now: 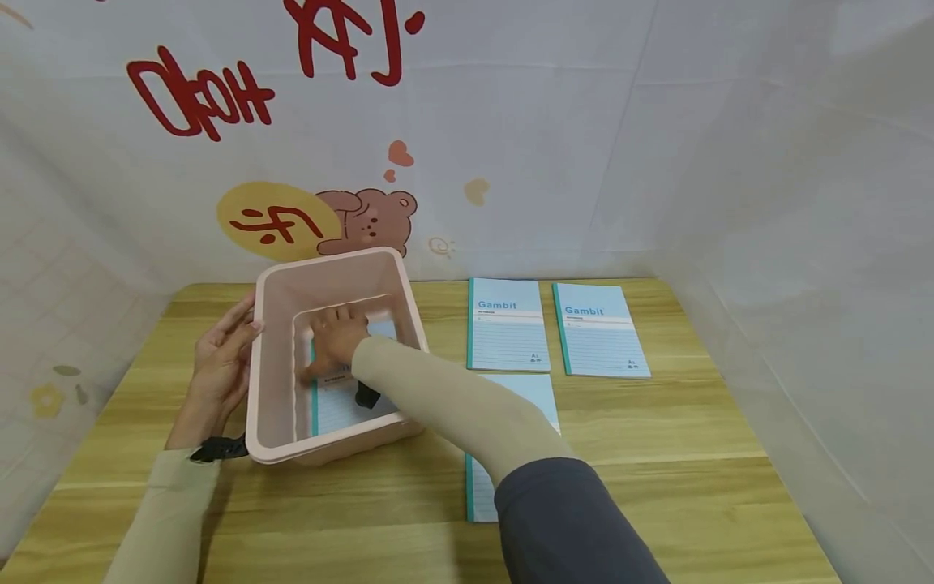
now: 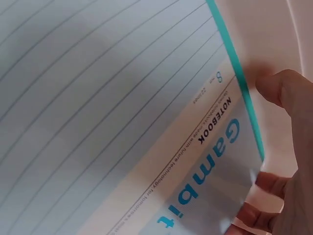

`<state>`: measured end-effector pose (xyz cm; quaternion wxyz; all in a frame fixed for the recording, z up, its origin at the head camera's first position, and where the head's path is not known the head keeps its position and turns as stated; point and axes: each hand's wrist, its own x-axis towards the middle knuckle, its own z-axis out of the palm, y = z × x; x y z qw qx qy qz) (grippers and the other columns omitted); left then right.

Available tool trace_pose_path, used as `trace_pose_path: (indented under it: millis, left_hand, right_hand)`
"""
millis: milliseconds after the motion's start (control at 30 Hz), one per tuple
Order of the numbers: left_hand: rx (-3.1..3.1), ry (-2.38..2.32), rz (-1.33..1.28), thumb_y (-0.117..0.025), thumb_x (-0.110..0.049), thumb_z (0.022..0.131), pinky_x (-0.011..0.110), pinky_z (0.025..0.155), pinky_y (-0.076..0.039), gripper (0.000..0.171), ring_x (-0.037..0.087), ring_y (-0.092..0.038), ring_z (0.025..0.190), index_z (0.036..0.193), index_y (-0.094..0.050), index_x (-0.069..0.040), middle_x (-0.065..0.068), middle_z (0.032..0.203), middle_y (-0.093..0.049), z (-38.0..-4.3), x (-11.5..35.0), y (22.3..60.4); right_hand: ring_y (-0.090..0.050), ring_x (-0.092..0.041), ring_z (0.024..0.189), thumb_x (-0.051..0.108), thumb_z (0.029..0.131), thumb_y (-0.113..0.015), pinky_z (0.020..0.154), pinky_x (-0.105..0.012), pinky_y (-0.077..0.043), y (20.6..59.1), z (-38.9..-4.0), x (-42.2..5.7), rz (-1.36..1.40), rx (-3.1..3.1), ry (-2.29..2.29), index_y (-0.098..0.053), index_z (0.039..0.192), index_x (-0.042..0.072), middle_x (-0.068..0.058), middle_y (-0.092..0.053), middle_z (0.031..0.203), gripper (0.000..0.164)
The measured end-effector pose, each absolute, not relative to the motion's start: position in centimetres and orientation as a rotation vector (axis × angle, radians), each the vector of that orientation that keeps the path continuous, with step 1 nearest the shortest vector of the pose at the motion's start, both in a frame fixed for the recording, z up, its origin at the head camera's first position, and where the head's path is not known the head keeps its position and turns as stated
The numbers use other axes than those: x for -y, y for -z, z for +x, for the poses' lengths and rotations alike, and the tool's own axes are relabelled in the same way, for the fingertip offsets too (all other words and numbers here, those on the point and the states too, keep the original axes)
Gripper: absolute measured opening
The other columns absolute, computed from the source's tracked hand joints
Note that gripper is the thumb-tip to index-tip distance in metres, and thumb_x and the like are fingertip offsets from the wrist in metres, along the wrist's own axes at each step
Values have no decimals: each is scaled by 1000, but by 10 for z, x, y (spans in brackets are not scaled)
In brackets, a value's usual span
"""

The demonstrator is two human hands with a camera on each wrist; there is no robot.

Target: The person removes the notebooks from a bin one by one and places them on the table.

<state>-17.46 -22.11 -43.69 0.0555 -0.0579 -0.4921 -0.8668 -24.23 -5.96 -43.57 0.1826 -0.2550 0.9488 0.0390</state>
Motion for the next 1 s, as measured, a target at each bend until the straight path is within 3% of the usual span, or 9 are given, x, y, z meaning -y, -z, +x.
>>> trace_pose_path:
  millis: [167,367,500,667,900,1000]
  left_hand:
    - [1483,2635,-174,-57,6,100,17,85,-61,65,10,-66,103,157,-28,9,9,120,-62,-175,220,436]
    - [1488,2628,-165,-57,6,100,17,86,-60,64,11,-65,104,157,-29,8,9,120,-61,-173,220,436]
    - [1487,2638,-170,-57,6,100,17,88,-60,64,11,-65,106,157,-28,8,9,122,-60,-173,219,436]
    - [1480,2642,-178,-57,6,100,17,89,-60,64,11,-65,108,158,-28,8,9,124,-61,-173,219,435]
    - [1511,2624,-171,-57,5,101,18,91,-59,64,11,-64,112,158,-28,7,9,126,-60,-172,220,435]
    - [1517,2623,-168,-56,4,101,18,94,-58,65,12,-63,115,158,-27,7,9,128,-60,-172,220,435]
  right_hand:
    - [-34,-18,137,90,78,-53,111,-47,-47,438,-244,62,-700,-2709,-193,-25,160,25,-2,-33,157,109]
    - [-35,-18,149,89,78,-54,116,-51,-44,438,-246,62,-654,-2704,-123,-16,160,21,-1,-29,166,113]
    - [-35,-21,150,88,77,-57,117,-57,-42,438,-246,60,-635,-2698,-90,-15,160,25,-3,-29,166,112]
    - [-24,-24,154,88,79,-53,120,-59,-36,439,-246,62,-651,-2720,-141,-7,164,33,-4,-18,170,111]
    - [-39,-24,140,88,81,-51,118,-51,-34,436,-245,62,-766,-2822,-189,-34,152,31,2,-45,157,93]
    - [-42,-24,138,88,81,-49,115,-49,-35,434,-247,62,-819,-2846,-197,-37,148,30,-1,-50,152,89]
